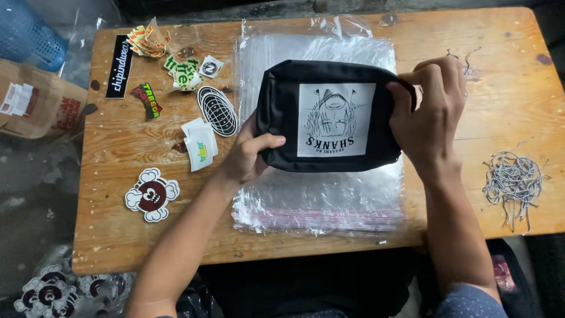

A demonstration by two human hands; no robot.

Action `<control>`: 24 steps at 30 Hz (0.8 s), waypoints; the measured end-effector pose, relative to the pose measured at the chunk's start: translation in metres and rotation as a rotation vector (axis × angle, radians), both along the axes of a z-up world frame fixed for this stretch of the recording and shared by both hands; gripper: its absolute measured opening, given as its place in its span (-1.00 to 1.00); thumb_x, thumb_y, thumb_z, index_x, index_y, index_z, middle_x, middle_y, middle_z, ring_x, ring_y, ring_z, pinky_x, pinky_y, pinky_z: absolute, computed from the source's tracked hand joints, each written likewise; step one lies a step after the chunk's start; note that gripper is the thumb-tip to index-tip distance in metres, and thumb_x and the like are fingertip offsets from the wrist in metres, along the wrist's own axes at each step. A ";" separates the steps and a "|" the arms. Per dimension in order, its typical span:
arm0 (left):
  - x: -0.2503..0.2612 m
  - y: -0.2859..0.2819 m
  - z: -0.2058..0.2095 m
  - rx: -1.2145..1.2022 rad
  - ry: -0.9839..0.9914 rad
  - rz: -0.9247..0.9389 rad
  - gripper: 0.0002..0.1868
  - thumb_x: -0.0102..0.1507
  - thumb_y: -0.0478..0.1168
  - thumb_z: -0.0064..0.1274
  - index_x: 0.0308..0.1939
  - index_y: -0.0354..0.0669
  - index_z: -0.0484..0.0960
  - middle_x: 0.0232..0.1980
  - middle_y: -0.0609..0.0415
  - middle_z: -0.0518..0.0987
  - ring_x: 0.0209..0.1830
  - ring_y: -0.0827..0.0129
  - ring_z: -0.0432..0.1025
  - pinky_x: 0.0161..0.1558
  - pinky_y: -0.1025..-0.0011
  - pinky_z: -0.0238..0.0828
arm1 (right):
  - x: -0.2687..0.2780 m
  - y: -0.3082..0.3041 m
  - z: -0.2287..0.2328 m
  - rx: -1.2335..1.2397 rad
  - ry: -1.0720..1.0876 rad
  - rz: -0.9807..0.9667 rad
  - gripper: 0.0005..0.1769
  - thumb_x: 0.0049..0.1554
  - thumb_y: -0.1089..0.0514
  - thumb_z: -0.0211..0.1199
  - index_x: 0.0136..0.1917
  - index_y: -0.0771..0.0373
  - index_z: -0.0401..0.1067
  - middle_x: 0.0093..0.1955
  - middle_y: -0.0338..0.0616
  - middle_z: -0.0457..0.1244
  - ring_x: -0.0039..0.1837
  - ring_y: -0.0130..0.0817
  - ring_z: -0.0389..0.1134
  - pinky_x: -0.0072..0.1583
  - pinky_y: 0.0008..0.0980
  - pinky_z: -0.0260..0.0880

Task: The person packs a small black bag into a plastic sleeve after placing several stickers inside the bag and attaching a logo pin to its strap.

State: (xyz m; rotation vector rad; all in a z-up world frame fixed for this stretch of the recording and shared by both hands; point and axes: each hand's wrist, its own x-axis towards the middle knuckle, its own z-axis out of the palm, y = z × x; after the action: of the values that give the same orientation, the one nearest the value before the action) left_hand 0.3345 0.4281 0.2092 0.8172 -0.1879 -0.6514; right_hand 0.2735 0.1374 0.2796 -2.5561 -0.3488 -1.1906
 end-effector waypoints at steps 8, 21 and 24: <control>0.001 -0.001 0.020 -0.071 -0.142 0.119 -0.61 0.22 -0.38 0.11 0.15 -0.17 0.50 -0.07 0.05 0.58 -0.07 0.28 0.49 -0.04 0.37 0.52 | -0.004 -0.015 -0.008 0.179 0.277 -0.040 -0.70 0.37 0.40 0.38 -0.09 0.41 0.27 -0.13 0.04 0.24 -0.20 -0.18 0.23 -0.15 -0.23 0.26; -0.026 -0.007 0.039 0.014 -0.147 -0.248 -0.63 0.25 -0.29 0.15 0.14 -0.28 0.57 -0.12 0.06 0.62 -0.16 0.32 0.55 -0.11 0.48 0.58 | -0.014 0.034 0.038 0.562 0.745 0.457 -0.58 0.14 0.23 0.36 0.27 0.36 0.47 0.10 -0.02 0.36 0.11 -0.32 0.37 0.08 -0.49 0.40; -0.026 -0.009 0.033 0.044 -0.210 -0.207 -0.67 0.28 -0.29 0.13 0.12 -0.27 0.59 -0.10 0.13 0.61 -0.14 0.44 0.52 -0.09 0.55 0.51 | -0.012 0.034 0.030 0.373 0.627 0.363 -0.71 0.14 0.25 0.46 0.12 0.35 0.52 0.00 -0.06 0.37 0.01 -0.34 0.35 -0.02 -0.46 0.32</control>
State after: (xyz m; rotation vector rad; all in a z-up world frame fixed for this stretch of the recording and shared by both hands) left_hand 0.3088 0.4189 0.2419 0.9162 -0.4550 -0.7659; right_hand 0.2619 0.1712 0.3094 -2.2533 -0.3718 -0.2645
